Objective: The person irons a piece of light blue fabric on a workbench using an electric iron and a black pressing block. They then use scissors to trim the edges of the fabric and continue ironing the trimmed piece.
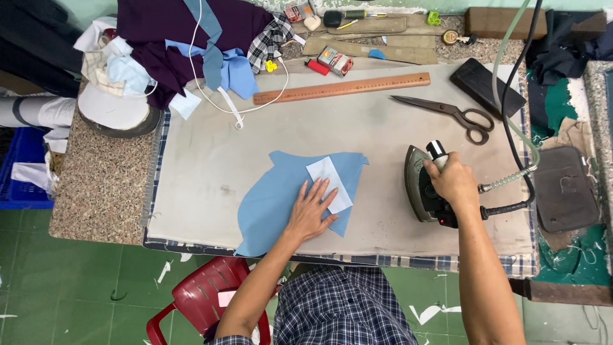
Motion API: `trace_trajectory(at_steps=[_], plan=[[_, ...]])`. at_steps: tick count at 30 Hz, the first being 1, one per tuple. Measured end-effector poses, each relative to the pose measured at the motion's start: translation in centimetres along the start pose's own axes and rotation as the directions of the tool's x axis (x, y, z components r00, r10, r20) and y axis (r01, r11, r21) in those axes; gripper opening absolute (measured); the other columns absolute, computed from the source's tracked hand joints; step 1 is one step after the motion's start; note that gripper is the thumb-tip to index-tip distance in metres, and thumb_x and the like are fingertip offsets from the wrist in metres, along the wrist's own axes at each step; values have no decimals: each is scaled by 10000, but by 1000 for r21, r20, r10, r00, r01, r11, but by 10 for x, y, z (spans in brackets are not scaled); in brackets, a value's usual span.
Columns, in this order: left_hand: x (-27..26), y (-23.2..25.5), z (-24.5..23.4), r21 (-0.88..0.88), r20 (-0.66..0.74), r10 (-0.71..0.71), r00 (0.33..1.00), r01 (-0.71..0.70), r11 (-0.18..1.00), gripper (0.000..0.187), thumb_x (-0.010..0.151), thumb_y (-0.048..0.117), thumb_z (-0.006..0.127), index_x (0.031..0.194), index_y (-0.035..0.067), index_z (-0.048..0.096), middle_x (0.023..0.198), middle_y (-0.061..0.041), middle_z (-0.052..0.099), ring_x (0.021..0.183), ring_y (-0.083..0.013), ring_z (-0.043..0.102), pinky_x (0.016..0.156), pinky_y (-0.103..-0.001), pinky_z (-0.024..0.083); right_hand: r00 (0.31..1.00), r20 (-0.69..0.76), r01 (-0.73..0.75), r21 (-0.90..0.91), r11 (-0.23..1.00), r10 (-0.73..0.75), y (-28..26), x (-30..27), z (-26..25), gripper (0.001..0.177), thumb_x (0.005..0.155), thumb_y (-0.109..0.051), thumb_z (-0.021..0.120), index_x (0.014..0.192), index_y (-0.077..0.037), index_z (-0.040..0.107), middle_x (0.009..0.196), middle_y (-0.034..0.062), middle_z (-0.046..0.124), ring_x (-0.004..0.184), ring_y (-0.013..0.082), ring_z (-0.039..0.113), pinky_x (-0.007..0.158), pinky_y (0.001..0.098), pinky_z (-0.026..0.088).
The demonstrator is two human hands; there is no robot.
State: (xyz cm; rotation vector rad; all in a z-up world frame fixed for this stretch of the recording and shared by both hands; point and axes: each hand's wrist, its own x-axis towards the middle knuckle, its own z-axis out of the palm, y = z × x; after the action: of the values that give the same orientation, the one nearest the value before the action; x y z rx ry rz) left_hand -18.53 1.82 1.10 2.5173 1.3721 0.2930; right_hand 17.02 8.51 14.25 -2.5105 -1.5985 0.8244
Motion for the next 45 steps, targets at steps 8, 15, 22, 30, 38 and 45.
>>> trace_trajectory(at_steps=[8,15,22,30,38,45], plan=[[-13,-18,-2,27,-10,-56,998,57,998,763,973,740,269,1556,268,408,1632,-127,342,1522,-320,274,1256,-581,94,997,26,74,166,983,-79,35,25,27,632,1037,-480,553,1396,39,573,1026,348,704,1010,493,698,822,588,539],[-16,-35,-1,18,-47,-18,999,19,1000,735,964,750,252,1537,327,430,1621,-81,376,1512,-315,305,1254,-582,110,978,116,164,80,983,-172,-32,-33,37,612,1033,-453,470,1443,1,488,1118,438,663,1144,571,620,955,645,493],[-16,-40,3,-12,-122,10,992,-11,1000,752,952,770,265,1531,323,441,1622,-81,375,1503,-317,323,1252,-583,133,930,233,294,-4,956,-285,-146,-104,39,548,1017,-446,437,1401,-55,452,1075,378,700,1074,508,688,918,599,548],[-17,-39,4,-54,-51,-39,998,37,998,798,984,727,267,1548,182,415,1659,-64,314,1548,-252,229,1276,-538,75,926,256,311,-104,945,-277,-161,-87,75,575,1041,-485,423,1349,-5,499,1044,321,720,1015,474,722,830,574,584],[-15,-38,-6,-91,-63,-83,995,77,993,842,999,690,290,1529,46,406,1637,-142,331,1539,-279,242,1285,-534,97,936,218,322,-216,922,-276,-189,-65,85,567,1061,-516,384,1250,3,512,959,292,720,936,470,739,787,557,596],[-21,-42,0,-101,-210,-136,968,117,988,775,1041,603,332,1484,-23,444,1584,-223,381,1509,-331,303,1269,-539,147,938,178,335,-262,905,-296,-213,-51,92,532,1067,-500,390,1185,1,520,918,274,717,897,475,742,760,553,592]])
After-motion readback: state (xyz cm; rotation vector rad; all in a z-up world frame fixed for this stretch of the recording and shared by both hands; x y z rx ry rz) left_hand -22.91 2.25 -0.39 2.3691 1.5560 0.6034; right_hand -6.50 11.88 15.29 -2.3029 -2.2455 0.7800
